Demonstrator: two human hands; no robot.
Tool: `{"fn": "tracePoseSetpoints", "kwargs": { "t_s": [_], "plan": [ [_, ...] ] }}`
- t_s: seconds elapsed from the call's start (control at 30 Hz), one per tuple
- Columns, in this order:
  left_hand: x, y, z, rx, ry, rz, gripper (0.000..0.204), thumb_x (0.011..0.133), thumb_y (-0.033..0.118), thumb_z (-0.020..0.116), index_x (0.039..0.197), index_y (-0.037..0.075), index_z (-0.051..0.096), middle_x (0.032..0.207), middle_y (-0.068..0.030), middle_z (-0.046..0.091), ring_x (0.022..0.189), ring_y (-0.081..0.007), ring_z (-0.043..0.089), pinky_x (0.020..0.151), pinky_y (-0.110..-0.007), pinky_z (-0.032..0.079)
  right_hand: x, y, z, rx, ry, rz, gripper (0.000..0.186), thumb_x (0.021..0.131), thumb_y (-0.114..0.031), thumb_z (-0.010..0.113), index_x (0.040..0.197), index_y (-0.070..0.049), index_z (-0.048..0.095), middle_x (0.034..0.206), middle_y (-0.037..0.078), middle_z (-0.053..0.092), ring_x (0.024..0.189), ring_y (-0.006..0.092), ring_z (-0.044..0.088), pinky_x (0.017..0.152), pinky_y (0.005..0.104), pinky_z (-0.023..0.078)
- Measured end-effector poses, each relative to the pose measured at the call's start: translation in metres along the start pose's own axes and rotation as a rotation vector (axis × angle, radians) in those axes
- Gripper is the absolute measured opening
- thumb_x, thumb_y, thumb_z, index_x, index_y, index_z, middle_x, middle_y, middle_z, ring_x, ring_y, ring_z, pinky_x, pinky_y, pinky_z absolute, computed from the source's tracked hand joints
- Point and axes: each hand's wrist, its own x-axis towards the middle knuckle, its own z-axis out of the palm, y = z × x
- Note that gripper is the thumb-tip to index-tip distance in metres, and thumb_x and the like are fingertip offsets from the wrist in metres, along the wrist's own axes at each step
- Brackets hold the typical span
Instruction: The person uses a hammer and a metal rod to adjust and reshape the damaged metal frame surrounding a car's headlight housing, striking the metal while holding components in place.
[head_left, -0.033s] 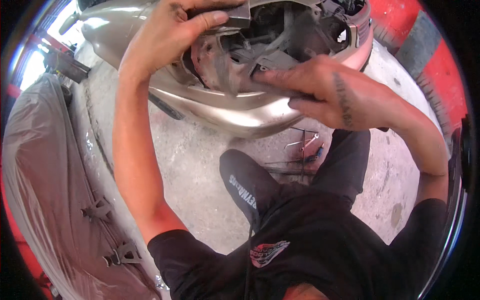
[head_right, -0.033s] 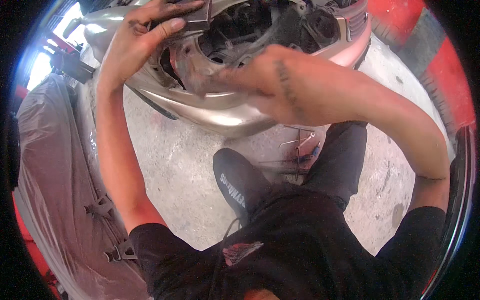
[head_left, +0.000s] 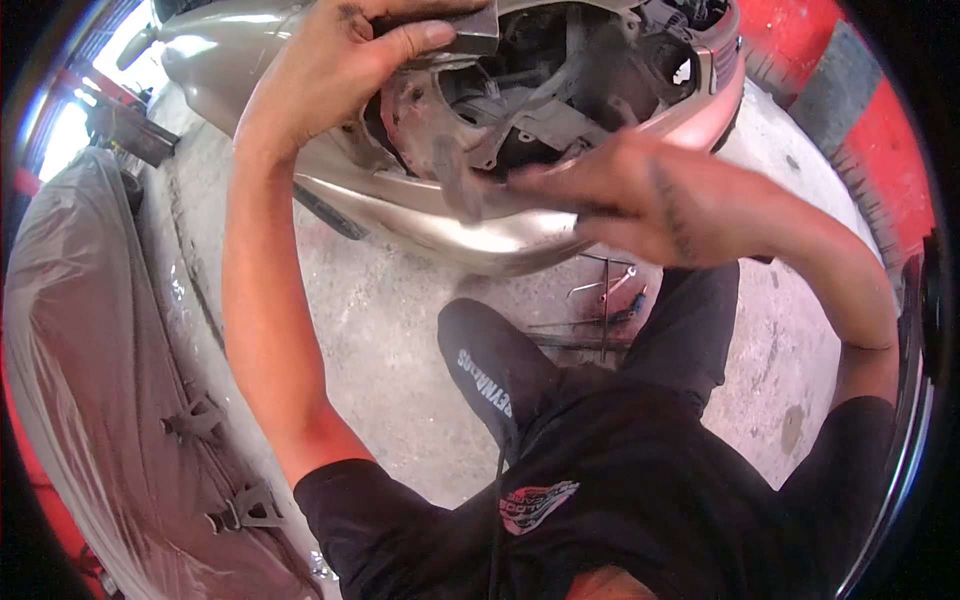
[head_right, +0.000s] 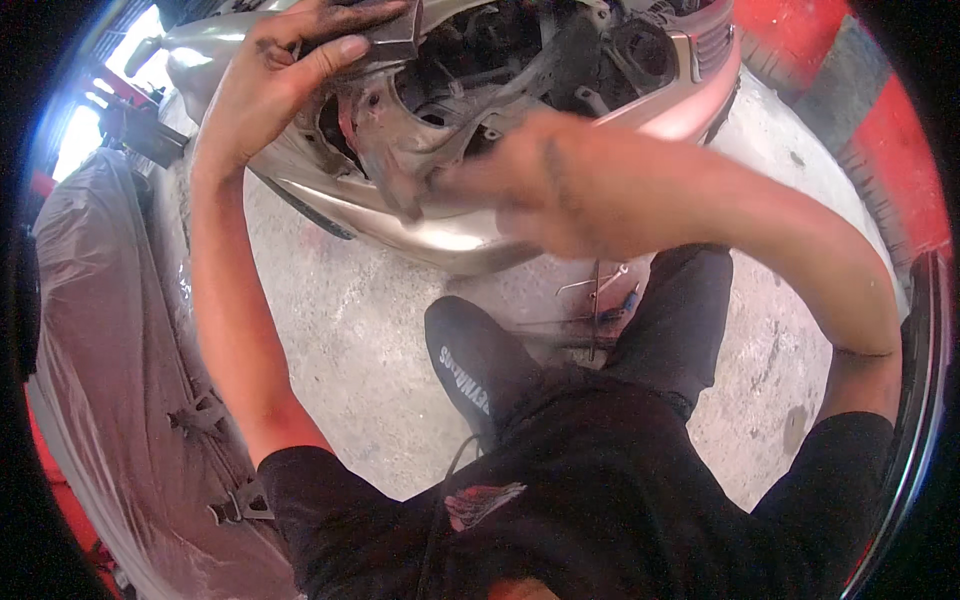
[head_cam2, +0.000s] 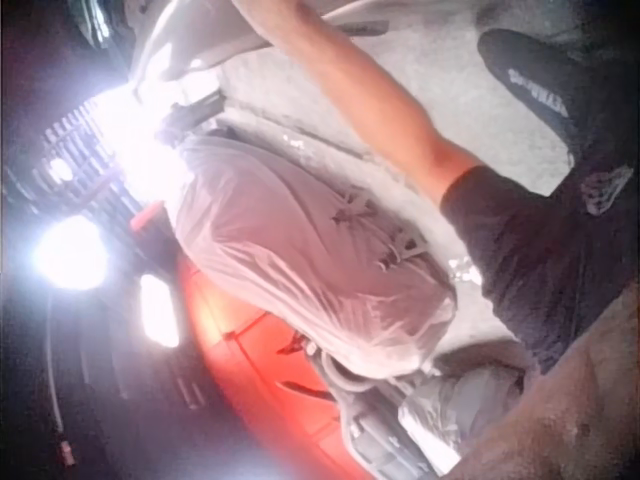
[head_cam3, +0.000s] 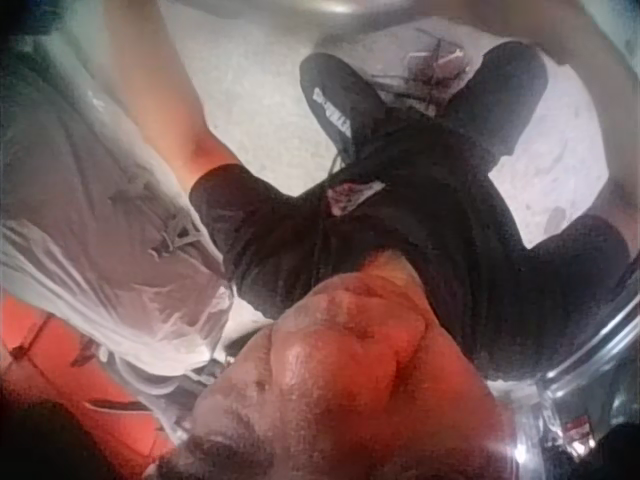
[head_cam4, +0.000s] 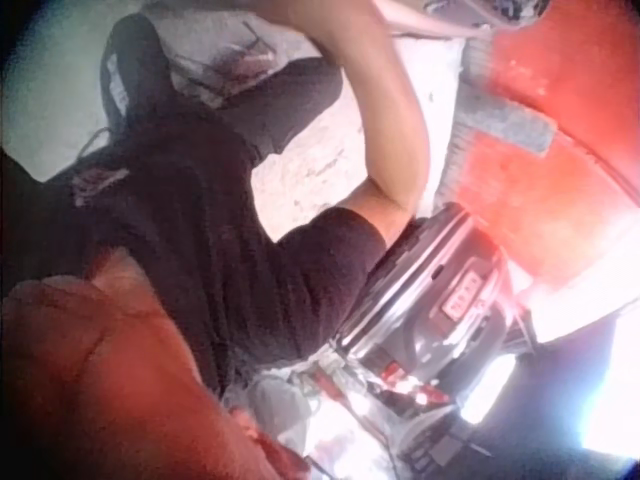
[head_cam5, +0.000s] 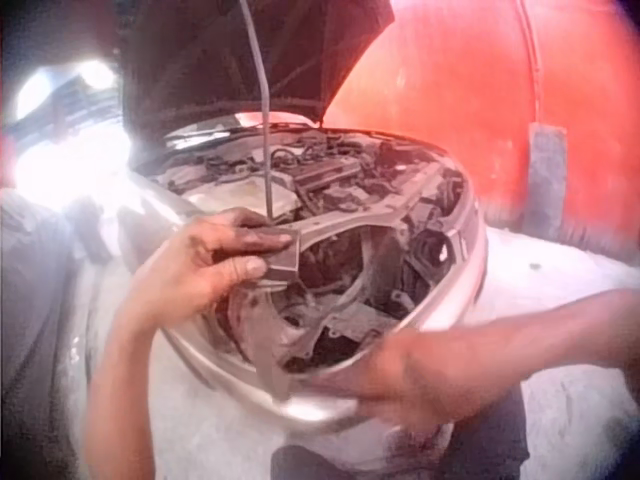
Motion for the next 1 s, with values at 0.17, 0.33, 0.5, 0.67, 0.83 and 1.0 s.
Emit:
{"fn": "tracePoseSetpoints", "kwargs": {
  "t_s": [0.17,0.33,0.5,0.67,0.83,1.0],
  "plan": [
    [0.002,-0.001,-0.001,-0.049,0.030,-0.044,0.036,0.091,0.005,0.069,0.126,0.003,0.072,0.131,-0.0145,0.065,0.117,-0.0242,0.062,0.103,-0.033,0.049,0.004,0.015,0.002,0.098,-0.082,-0.039,0.053,0.089,0.001,0.062,0.142,0.001,0.056,0.111,0.026,0.071,0.099,0.0412,0.070,0.090,0.0410,0.054],
    [-0.001,-0.007,-0.006,0.077,0.025,0.075,0.036,0.091,0.006,0.069,0.127,0.005,0.072,0.129,-0.0133,0.067,0.115,-0.0235,0.063,0.105,-0.034,0.050,0.012,0.000,-0.007,0.016,0.038,0.111,0.052,0.088,0.003,0.062,0.139,0.004,0.058,0.109,0.027,0.071,0.100,0.0407,0.070,0.092,0.0397,0.054],
    [-0.002,-0.008,-0.006,-0.033,0.033,-0.038,0.036,0.090,0.010,0.072,0.126,0.009,0.073,0.128,-0.0115,0.068,0.114,-0.0232,0.064,0.105,-0.036,0.050,0.018,-0.006,-0.005,0.081,-0.146,0.142,0.052,0.087,0.001,0.062,0.139,0.002,0.058,0.110,0.026,0.071,0.105,0.0396,0.070,0.094,0.0405,0.053],
    [-0.005,-0.016,-0.011,-0.055,0.058,-0.023,0.036,0.089,0.014,0.074,0.125,0.011,0.074,0.129,-0.0107,0.068,0.115,-0.0232,0.064,0.106,-0.038,0.050,0.027,0.001,-0.007,0.122,0.018,0.144,0.053,0.088,0.003,0.060,0.141,0.000,0.057,0.118,0.026,0.070,0.109,0.0393,0.069,0.097,0.0400,0.051],
    [-0.002,-0.020,-0.013,-0.094,0.015,-0.024,0.037,0.088,0.015,0.075,0.124,0.012,0.074,0.132,-0.0110,0.067,0.116,-0.0244,0.063,0.109,-0.040,0.050,0.017,-0.001,0.013,0.008,-0.264,0.026,0.051,0.088,0.001,0.061,0.138,0.000,0.058,0.115,0.026,0.069,0.109,0.0391,0.068,0.095,0.0432,0.052],
    [-0.007,-0.028,-0.014,0.029,0.070,-0.057,0.038,0.086,0.019,0.078,0.123,0.013,0.075,0.134,-0.0114,0.066,0.119,-0.0253,0.063,0.111,-0.042,0.049,0.036,-0.007,-0.002,0.058,0.126,0.066,0.053,0.088,0.002,0.060,0.141,0.001,0.056,0.101,0.028,0.070,0.090,0.0418,0.071,0.081,0.0422,0.055]
  ]
}}
